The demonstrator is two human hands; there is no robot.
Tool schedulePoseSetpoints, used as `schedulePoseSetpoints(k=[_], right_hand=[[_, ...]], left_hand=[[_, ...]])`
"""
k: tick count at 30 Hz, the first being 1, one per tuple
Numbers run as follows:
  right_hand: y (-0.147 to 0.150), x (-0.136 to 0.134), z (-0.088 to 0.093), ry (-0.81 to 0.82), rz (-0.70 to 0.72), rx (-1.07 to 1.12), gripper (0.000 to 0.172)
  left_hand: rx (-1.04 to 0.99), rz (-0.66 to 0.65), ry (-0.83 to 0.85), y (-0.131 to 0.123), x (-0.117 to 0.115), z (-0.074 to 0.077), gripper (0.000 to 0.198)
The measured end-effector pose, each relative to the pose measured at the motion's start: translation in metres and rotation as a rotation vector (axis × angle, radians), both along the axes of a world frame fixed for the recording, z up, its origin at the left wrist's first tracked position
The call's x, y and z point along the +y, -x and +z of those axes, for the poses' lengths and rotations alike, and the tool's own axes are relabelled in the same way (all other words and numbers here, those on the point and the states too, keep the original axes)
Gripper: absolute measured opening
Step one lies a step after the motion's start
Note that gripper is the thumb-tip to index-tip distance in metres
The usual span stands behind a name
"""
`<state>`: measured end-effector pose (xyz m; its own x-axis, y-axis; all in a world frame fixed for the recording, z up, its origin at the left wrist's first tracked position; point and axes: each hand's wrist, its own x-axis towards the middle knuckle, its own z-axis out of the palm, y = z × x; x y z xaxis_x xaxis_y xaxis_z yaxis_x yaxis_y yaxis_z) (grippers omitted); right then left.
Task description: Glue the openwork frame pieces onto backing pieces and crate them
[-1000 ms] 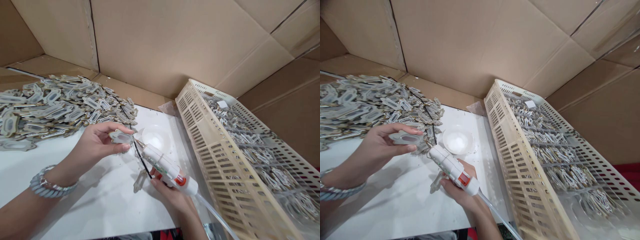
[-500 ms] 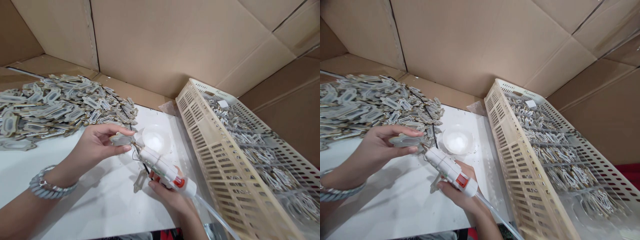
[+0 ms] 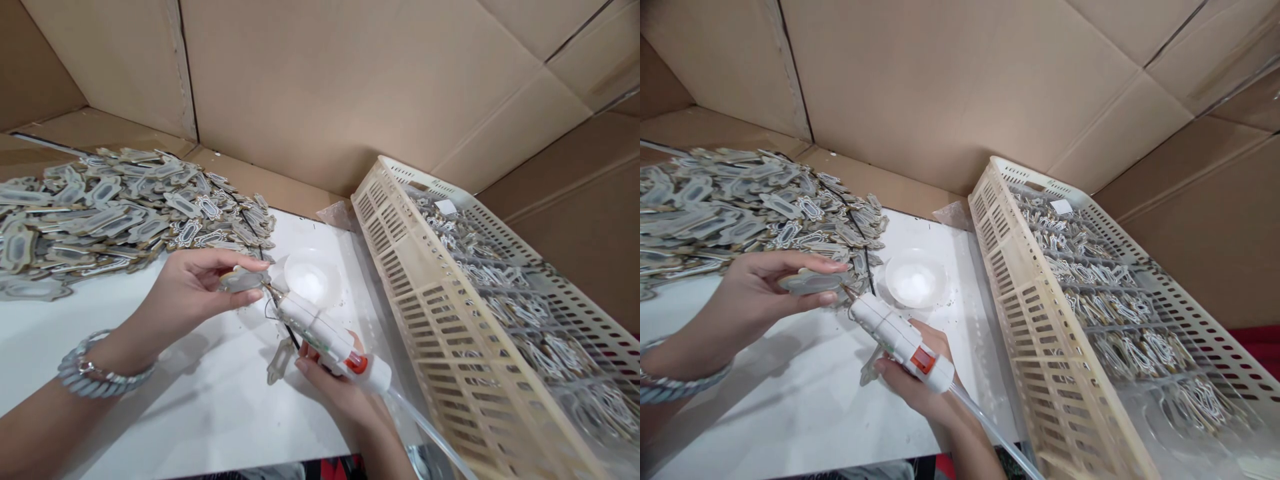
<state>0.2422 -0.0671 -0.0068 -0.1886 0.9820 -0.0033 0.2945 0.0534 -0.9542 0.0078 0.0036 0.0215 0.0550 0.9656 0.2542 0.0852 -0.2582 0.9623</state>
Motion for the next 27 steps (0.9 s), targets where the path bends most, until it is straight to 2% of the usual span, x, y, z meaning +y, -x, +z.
schedulePoseSetpoints(k=[6,14,20,24,27], right_hand=[[-0.001,0.003,0.002,-0.047,0.048,-0.046,0.024],[0.002,0.003,0.009,-0.08,0.025,-0.061,0.018],[0.001,0.007,0.012,-0.083,-0.006,-0.076,0.025],[0.0,0.007,0.01,-0.018,-0.107,-0.011,0.029],[-0.001,0.007,0.008,-0.015,-0.108,0.026,0.033]], left_hand=[[0.018,0.0,0.008,0.004,0.001,-0.003,0.025],[-0.006,0.048,0.116,0.004,0.002,-0.002,0.037],[-0.035,0.043,0.112,0.008,0.003,0.002,0.035],[0.018,0.19,0.005,0.007,0.011,0.003,0.029],[0.067,0.304,-0.028,0.006,0.022,-0.003,0.026]])
